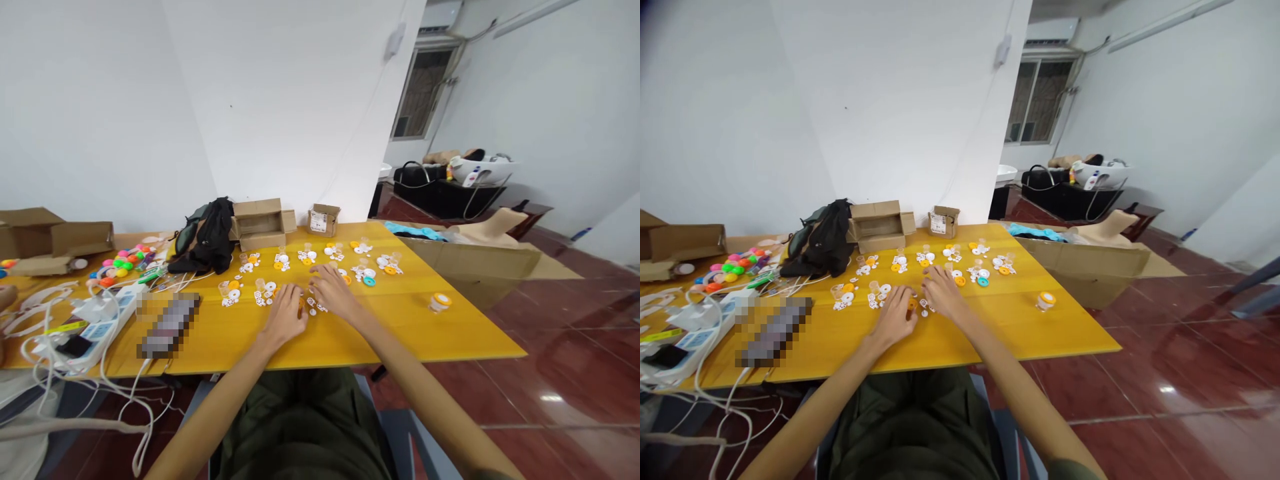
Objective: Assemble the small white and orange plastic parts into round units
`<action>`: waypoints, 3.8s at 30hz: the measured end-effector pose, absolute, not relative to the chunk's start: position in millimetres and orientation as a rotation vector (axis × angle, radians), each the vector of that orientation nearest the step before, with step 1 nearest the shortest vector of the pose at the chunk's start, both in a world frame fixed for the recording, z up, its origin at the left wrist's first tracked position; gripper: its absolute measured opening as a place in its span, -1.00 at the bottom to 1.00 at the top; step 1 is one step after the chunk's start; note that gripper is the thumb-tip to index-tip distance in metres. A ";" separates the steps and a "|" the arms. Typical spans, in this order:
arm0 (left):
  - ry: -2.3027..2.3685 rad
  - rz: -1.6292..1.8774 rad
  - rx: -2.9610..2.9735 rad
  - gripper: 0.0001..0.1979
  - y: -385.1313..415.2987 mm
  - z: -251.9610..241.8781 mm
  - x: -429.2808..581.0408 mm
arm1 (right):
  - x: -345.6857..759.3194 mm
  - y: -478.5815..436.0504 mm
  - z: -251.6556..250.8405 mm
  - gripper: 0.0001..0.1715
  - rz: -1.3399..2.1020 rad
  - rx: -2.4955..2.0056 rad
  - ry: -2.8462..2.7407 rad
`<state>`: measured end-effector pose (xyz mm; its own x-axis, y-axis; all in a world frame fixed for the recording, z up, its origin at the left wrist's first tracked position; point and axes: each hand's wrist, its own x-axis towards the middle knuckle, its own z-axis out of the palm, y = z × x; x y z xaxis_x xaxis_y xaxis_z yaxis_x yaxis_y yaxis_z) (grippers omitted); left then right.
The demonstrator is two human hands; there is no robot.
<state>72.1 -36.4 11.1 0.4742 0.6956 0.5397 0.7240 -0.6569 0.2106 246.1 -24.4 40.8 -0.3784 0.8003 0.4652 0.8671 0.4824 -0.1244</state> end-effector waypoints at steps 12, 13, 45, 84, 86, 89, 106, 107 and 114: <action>-1.390 -0.771 -2.594 -0.87 -37.0 7.8 71.3 | 221.9 23.7 67.4 -0.82 0.005 -1.665 -2.601; -1.394 -0.774 -2.600 -0.86 -36.9 8.1 71.2 | 221.8 24.5 67.0 -0.81 0.005 -1.651 -2.611; -1.147 -0.744 -2.934 -0.82 -44.6 20.4 71.8 | 268.2 -66.5 14.5 -0.66 -0.106 -1.188 -2.449; -1.135 -0.798 -2.979 -0.71 -48.2 27.1 65.4 | 268.7 -75.9 -4.6 -0.72 0.026 -1.184 -1.996; -1.123 -0.759 -3.000 -0.74 -47.8 26.1 64.9 | 267.6 -76.2 -5.4 -0.71 0.032 -1.174 -1.987; -1.101 -0.754 -3.011 -0.78 -47.2 25.4 64.1 | 266.5 -75.9 -5.8 -0.70 0.042 -1.178 -1.984; -1.171 -0.809 -3.030 -0.66 -45.4 29.3 62.0 | 266.8 -77.7 -3.4 -0.74 0.003 -1.183 -1.999; -1.186 -0.841 -3.012 -0.65 -44.5 28.4 61.7 | 266.6 -78.4 -2.9 -0.74 -0.005 -1.174 -2.009; -1.155 -0.857 -2.980 -0.51 -35.9 17.0 62.0 | 264.0 -84.9 3.2 -0.76 -0.119 -1.084 -2.149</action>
